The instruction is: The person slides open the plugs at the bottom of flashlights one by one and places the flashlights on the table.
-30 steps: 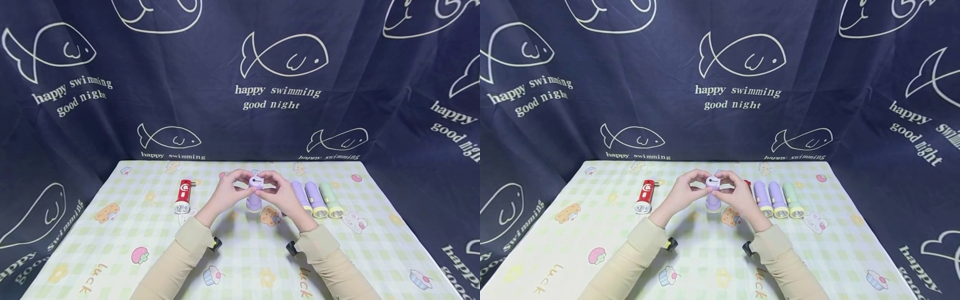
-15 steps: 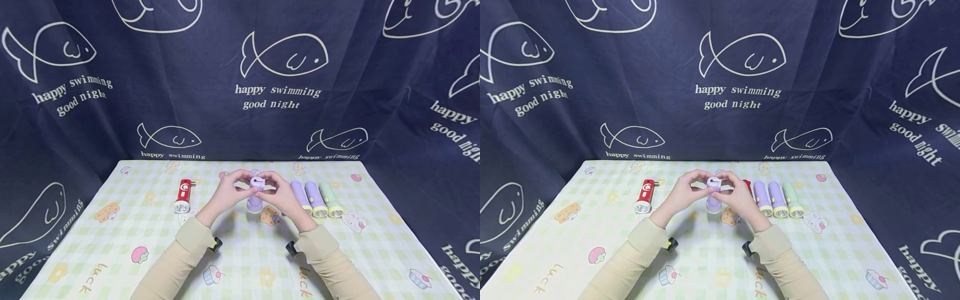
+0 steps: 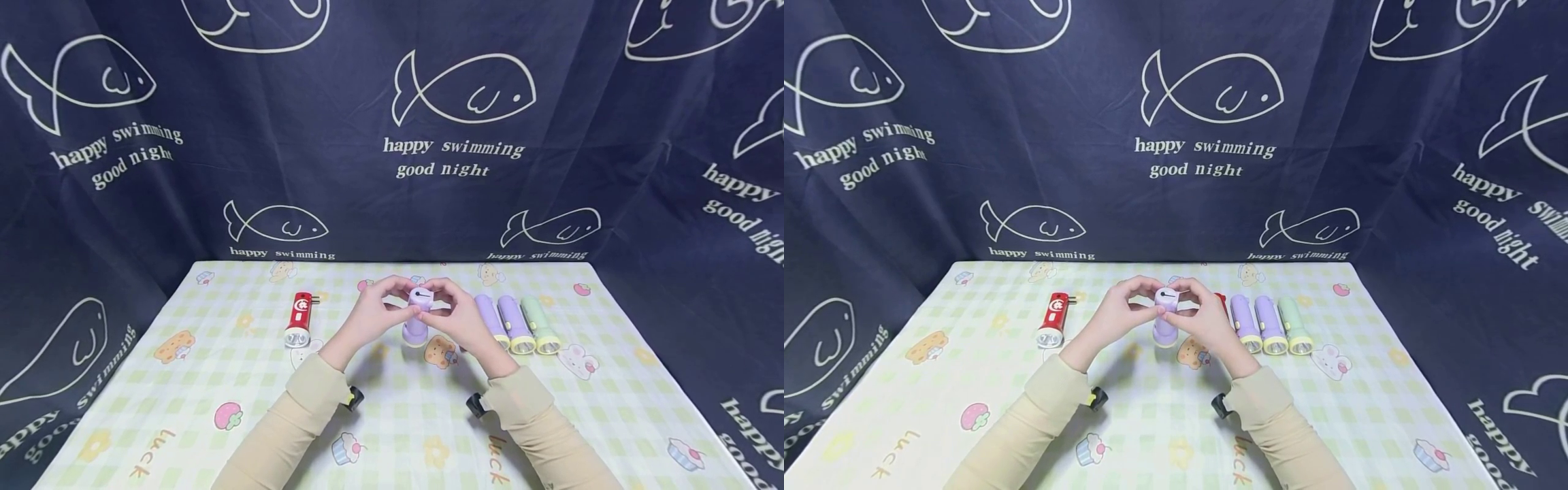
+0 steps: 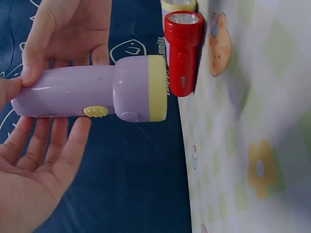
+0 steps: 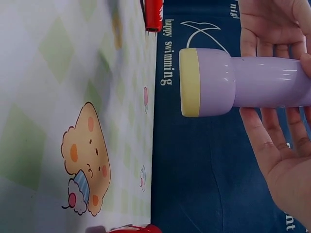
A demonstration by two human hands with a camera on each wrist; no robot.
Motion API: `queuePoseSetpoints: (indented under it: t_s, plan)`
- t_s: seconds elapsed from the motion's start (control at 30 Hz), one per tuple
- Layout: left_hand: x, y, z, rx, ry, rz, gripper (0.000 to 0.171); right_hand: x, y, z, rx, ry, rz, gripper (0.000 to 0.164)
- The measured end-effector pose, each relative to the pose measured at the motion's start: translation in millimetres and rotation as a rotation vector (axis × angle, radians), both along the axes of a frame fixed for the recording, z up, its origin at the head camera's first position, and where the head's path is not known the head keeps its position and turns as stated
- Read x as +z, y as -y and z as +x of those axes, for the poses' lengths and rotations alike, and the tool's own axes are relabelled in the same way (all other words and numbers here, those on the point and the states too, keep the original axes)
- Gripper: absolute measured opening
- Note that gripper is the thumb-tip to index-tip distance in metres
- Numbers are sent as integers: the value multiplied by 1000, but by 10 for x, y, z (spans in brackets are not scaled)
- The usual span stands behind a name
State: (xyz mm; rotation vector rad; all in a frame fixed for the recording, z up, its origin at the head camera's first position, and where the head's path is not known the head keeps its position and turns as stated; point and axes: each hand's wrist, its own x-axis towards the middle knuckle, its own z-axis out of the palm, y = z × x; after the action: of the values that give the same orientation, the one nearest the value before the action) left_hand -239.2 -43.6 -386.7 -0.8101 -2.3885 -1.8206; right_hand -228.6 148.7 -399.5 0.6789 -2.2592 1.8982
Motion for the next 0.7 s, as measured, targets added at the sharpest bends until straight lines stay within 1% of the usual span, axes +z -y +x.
queuePoseSetpoints:
  t_s: [0.1,0.17,0.23,0.3,0.37,0.43,0.53,0.7]
  plan:
    - [21,-2,6,12,10,-17,33,-9,-4,-9,-5,8,-4,44]
    - [31,-4,6,16,51,-7,30,-7,-3,-10,-11,23,-4,44]
    - [35,-4,4,15,128,32,29,3,3,-6,-13,35,1,45]
    - [42,-4,3,20,231,89,27,27,13,8,-10,42,6,46]
    - [52,-4,2,20,325,146,27,87,29,51,-4,40,14,46]
    - [61,-3,1,21,381,167,27,147,47,94,2,38,21,46]
    - [82,-8,1,20,419,164,26,208,62,146,4,20,42,45]
    - [103,-28,-6,39,447,148,26,211,69,159,7,20,44,44]
